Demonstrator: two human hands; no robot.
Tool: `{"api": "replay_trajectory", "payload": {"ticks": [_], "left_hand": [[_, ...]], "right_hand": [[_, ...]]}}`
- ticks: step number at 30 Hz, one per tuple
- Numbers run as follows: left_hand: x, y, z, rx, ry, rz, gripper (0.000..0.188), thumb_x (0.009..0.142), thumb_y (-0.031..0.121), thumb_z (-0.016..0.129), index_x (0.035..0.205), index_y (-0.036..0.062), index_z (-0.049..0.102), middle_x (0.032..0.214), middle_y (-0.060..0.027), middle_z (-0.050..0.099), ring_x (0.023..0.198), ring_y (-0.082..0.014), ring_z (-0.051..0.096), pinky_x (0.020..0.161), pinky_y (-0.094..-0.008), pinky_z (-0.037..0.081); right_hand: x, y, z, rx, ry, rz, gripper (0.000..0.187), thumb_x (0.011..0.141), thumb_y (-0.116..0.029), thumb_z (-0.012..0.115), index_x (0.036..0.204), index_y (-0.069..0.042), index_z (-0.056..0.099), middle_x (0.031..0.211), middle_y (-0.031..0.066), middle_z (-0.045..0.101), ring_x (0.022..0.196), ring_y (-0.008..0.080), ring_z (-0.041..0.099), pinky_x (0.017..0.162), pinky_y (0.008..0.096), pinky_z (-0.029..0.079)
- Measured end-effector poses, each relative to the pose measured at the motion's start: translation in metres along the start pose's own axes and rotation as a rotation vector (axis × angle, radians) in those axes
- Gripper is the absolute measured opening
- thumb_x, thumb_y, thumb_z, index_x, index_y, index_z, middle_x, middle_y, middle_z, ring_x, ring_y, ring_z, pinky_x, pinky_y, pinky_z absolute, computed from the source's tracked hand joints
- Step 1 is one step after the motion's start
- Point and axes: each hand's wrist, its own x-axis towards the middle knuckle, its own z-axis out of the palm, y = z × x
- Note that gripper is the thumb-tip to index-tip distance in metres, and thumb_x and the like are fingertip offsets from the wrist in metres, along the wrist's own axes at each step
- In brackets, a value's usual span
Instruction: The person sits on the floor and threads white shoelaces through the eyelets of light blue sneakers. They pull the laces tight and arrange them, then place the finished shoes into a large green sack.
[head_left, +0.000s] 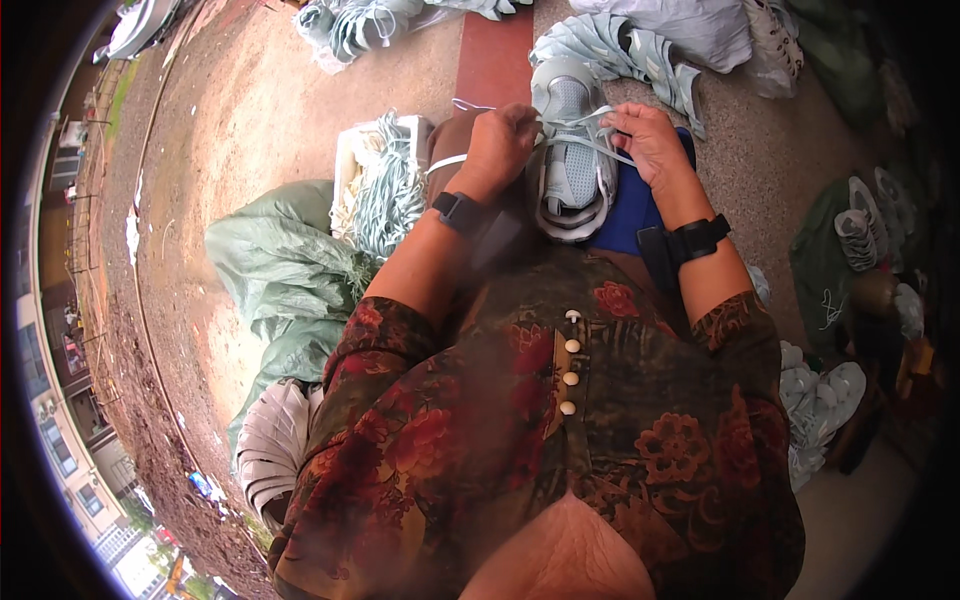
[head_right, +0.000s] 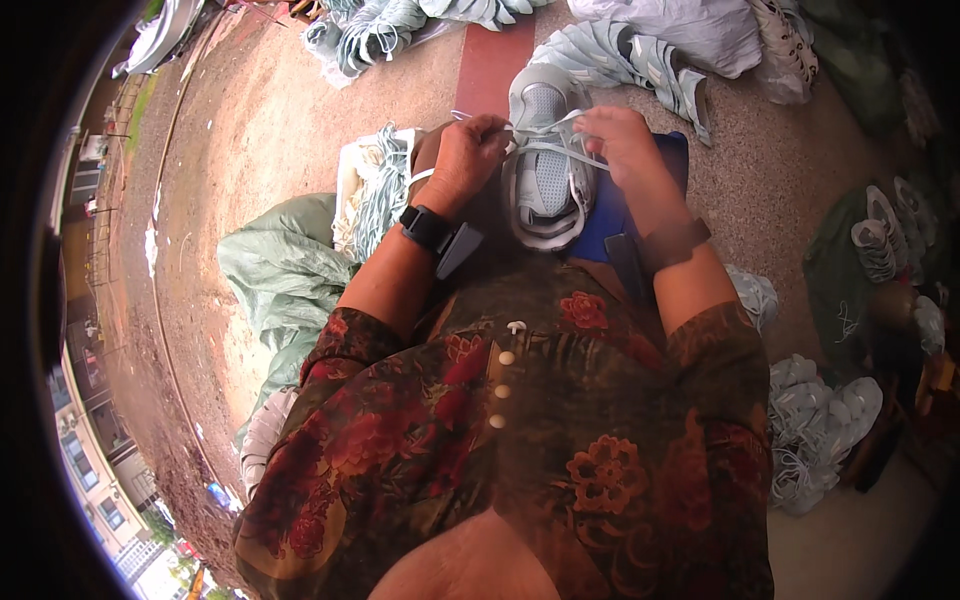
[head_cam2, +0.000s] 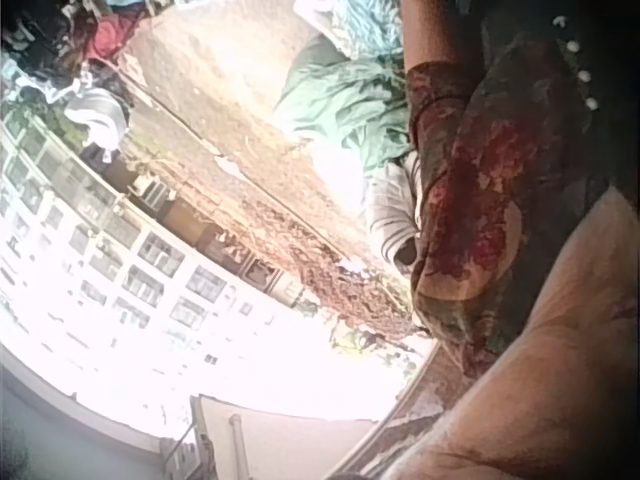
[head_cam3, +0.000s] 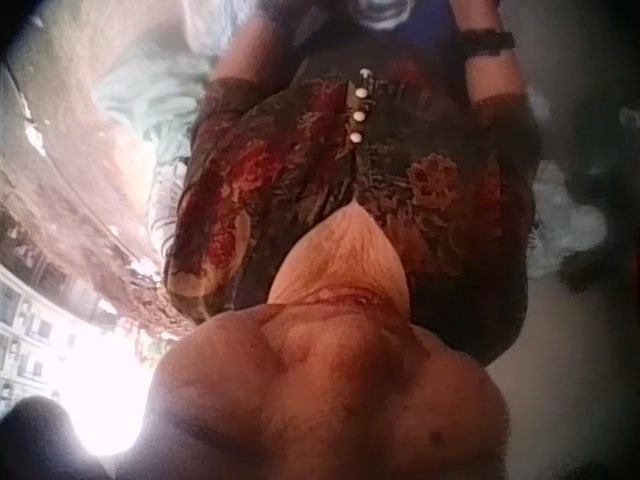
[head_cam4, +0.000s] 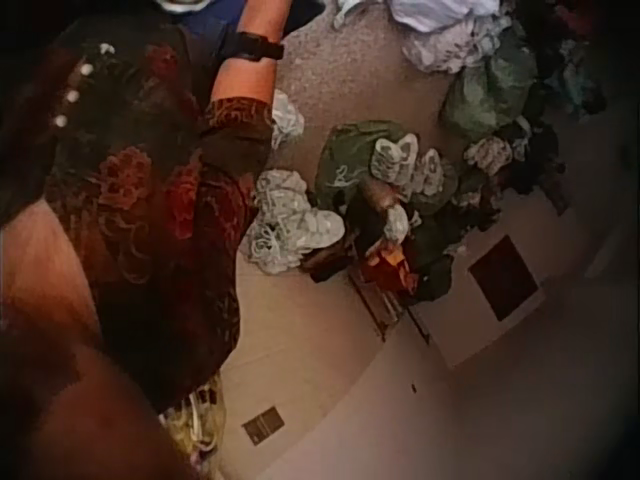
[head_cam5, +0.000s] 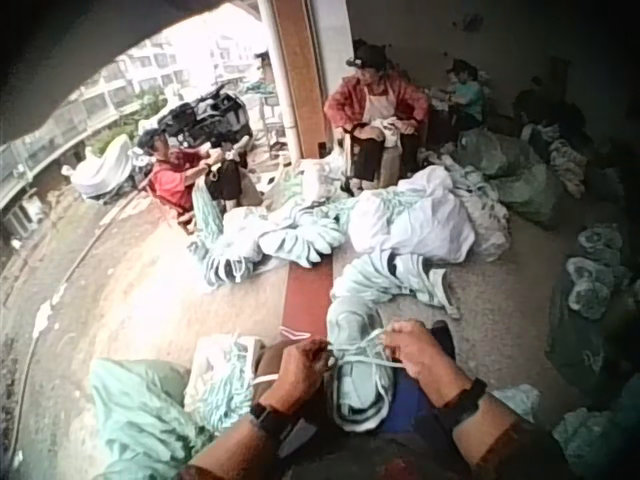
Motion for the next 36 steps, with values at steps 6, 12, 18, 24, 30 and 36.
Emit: {"api": "replay_trajectory", "payload": {"ticks": [6, 12, 18, 24, 30, 36], "left_hand": [[0.006, 0.015, -0.008, -0.414, -0.23, -0.291, 0.02, 0.08, 0.016, 0.064, 0.087, -0.0033, 0.064, 0.073, -0.0066, 0.064, 0.062, -0.0109, 0.055, 0.058, -0.0254, 0.044], [0.006, 0.03, -0.008, -0.357, -0.252, -0.323, 0.018, 0.081, 0.017, 0.064, 0.081, -0.0007, 0.062, 0.066, 0.0008, 0.056, 0.058, -0.0061, 0.048, 0.055, -0.0208, 0.041], [0.005, 0.009, 0.002, -0.074, -0.008, -0.169, 0.016, 0.08, 0.013, 0.064, 0.077, -0.002, 0.061, 0.067, -0.0016, 0.059, 0.059, -0.0074, 0.052, 0.054, -0.0241, 0.044], [0.003, 0.014, -0.001, -0.412, -0.104, -0.241, 0.017, 0.082, 0.015, 0.061, 0.075, -0.001, 0.061, 0.068, -0.0019, 0.059, 0.06, -0.0075, 0.053, 0.054, -0.0228, 0.044], [0.012, 0.017, -0.002, -0.063, -0.17, -0.31, 0.025, 0.079, 0.02, 0.059, 0.071, -0.0029, 0.064, 0.069, -0.0137, 0.064, 0.059, -0.0224, 0.059, 0.058, -0.0357, 0.047], [0.017, 0.006, 0.014, 0.513, 0.018, -0.056, 0.027, 0.079, 0.021, 0.055, 0.071, -0.0036, 0.06, 0.07, -0.0258, 0.058, 0.07, -0.0419, 0.058, 0.067, -0.0444, 0.047]], "right_hand": [[-0.002, 0.004, -0.008, 0.058, -0.187, 0.028, 0.015, 0.084, -0.014, 0.06, 0.084, 0.001, 0.062, 0.068, 0.0008, 0.057, 0.06, 0.0069, 0.048, 0.061, 0.018, 0.039], [-0.003, 0.01, -0.02, -0.253, -0.153, -0.03, 0.016, 0.083, -0.017, 0.062, 0.078, -0.001, 0.063, 0.063, -0.0024, 0.051, 0.058, 0.0045, 0.043, 0.055, 0.018, 0.033], [-0.014, 0.001, -0.004, -0.314, -0.116, -0.073, 0.024, 0.078, -0.026, 0.064, 0.065, -0.007, 0.057, 0.06, -0.0035, 0.049, 0.056, 0.0051, 0.041, 0.054, 0.0197, 0.03], [-0.013, 0.006, -0.009, -0.235, -0.091, -0.027, 0.023, 0.079, -0.025, 0.063, 0.068, -0.007, 0.057, 0.061, -0.0039, 0.049, 0.056, 0.0037, 0.04, 0.055, 0.0189, 0.03], [-0.012, 0.003, -0.006, -0.287, -0.089, -0.027, 0.024, 0.08, -0.023, 0.062, 0.064, -0.006, 0.056, 0.058, -0.0046, 0.046, 0.054, 0.0046, 0.04, 0.052, 0.0203, 0.03], [-0.019, 0.0, -0.007, -0.687, -0.071, -0.098, 0.024, 0.085, -0.02, 0.061, 0.065, -0.007, 0.059, 0.056, -0.0055, 0.044, 0.048, 0.003, 0.036, 0.045, 0.0183, 0.028]]}}
